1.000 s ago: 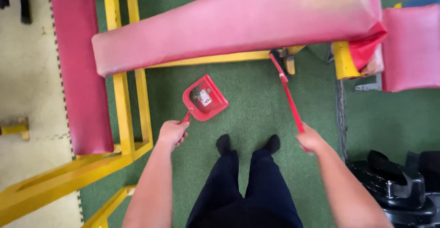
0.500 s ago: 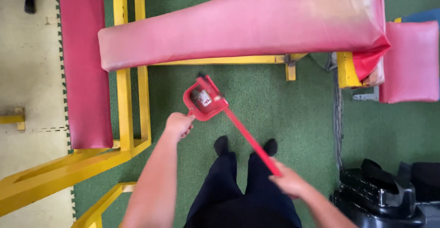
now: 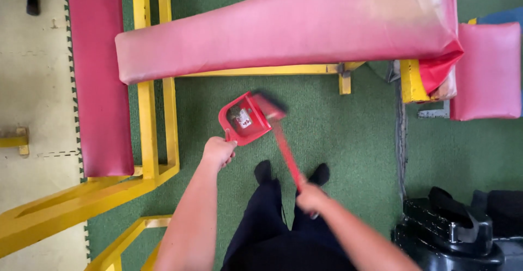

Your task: Sweep the floor around gym machines and benches using a small broom and dustpan.

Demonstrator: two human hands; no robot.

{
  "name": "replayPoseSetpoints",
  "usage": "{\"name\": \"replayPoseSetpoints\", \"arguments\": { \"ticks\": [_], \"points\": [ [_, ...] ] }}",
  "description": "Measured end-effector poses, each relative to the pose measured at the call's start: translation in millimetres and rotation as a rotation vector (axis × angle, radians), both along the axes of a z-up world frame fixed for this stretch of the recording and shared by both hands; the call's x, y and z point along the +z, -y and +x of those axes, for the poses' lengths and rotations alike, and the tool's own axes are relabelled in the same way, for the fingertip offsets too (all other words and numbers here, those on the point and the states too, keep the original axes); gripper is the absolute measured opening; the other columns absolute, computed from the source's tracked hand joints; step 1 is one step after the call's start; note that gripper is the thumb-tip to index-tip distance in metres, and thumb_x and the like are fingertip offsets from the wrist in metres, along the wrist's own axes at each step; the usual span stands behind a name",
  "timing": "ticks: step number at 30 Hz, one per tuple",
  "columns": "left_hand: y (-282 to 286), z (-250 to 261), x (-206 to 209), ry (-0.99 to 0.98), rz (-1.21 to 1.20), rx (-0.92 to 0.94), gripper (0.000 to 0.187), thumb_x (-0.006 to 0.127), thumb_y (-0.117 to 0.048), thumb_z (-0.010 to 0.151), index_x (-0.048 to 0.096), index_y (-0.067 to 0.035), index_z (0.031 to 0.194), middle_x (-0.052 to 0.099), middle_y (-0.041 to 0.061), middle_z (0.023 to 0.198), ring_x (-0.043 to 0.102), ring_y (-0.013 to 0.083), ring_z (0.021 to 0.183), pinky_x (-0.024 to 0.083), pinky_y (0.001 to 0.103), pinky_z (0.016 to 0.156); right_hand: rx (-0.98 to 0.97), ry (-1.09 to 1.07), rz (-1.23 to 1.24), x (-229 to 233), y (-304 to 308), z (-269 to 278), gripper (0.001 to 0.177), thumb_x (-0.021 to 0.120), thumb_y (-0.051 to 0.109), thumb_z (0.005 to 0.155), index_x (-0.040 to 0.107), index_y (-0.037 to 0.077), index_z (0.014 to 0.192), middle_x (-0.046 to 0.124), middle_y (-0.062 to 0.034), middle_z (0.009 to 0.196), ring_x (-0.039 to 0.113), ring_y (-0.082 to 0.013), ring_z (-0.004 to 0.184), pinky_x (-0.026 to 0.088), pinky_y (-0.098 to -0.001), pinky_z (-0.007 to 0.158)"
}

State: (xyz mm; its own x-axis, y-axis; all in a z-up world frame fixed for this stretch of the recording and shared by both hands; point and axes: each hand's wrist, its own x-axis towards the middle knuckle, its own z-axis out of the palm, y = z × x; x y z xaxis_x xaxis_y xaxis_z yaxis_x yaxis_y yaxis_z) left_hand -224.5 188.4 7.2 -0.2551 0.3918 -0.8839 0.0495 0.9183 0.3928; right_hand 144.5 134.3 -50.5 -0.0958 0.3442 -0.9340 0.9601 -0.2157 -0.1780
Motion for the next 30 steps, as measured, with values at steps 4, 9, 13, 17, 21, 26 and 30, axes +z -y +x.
{"name": "replayPoseSetpoints", "arguments": {
  "ticks": [4,9,13,17,21,26,30],
  "points": [
    [25.7,-21.9,-14.6,0.011,0.032,0.033,0.034,0.071,-0.027,0.094,0.064,0.000,0.074,0.060,0.006,0.059,0.050,0.0140,0.040,0.035,0.032,0.035,-0.007,-0.645,0.544,-45.7,41.9,43.4,0.069,0.067,0.010,0.082,0.048,0.011,0.148,0.076,-0.0207,0.101,0.075,-0.0263,0.081,0.059,-0.0361,0.066],
    [97.3,-51.7,-6.3,0.130,0.047,0.172,0.028,0.071,-0.029,0.094,0.064,-0.003,0.084,0.055,0.004,0.058,0.044,0.0135,0.038,0.029,0.032,0.034,-0.389,-0.123,0.014,107.4,-34.7,95.2,0.059,0.061,0.033,0.096,0.046,0.023,0.153,0.053,-0.0036,0.069,0.046,-0.0164,0.047,0.039,-0.0334,0.041],
    [135.9,-52.9,9.5,0.122,0.029,0.402,0.019,0.070,-0.028,0.093,0.069,-0.009,0.094,0.054,0.004,0.059,0.041,0.0134,0.038,0.025,0.031,0.034,-0.439,-0.002,0.004,123.7,-95.6,145.1,0.054,0.057,0.033,0.097,0.046,0.022,0.149,0.049,-0.0022,0.065,0.043,-0.0172,0.046,0.034,-0.0365,0.040],
    [155.4,-36.4,-1.0,0.131,-0.017,0.533,0.020,0.071,-0.028,0.094,0.068,-0.009,0.096,0.054,0.003,0.060,0.040,0.0125,0.038,0.026,0.031,0.035,-0.267,0.072,0.009,5.8,-164.3,172.2,0.034,0.057,0.023,0.094,0.060,-0.003,0.116,0.064,-0.0138,0.066,0.058,-0.0241,0.047,0.043,-0.0400,0.041],
    [150.6,-10.2,-16.5,0.135,0.007,0.608,0.024,0.071,-0.029,0.095,0.065,-0.005,0.093,0.056,0.003,0.061,0.041,0.0119,0.038,0.027,0.031,0.034,-0.256,-0.013,-0.017,-87.2,-145.3,96.6,0.025,0.058,0.019,0.089,0.064,-0.003,0.100,0.066,-0.0138,0.073,0.062,-0.0249,0.054,0.049,-0.0419,0.047],
    [137.3,7.0,-18.5,0.111,0.022,0.645,0.027,0.070,-0.029,0.095,0.066,-0.003,0.089,0.055,0.004,0.060,0.043,0.0136,0.037,0.029,0.033,0.034,0.011,0.136,-0.066,31.4,-93.2,-24.0,0.048,0.051,0.010,0.088,0.044,0.011,0.136,0.068,-0.0174,0.082,0.067,-0.0292,0.054,0.055,-0.0466,0.048],
    [146.9,12.8,-4.2,0.083,-0.001,0.654,0.023,0.069,-0.029,0.094,0.070,-0.006,0.092,0.058,0.003,0.061,0.045,0.0133,0.040,0.032,0.032,0.036,0.053,-0.153,-0.200,31.6,-158.5,26.2,0.063,0.054,0.013,0.087,0.043,0.018,0.149,0.059,-0.0069,0.074,0.053,-0.0187,0.046,0.047,-0.0359,0.040]
  ]
}}
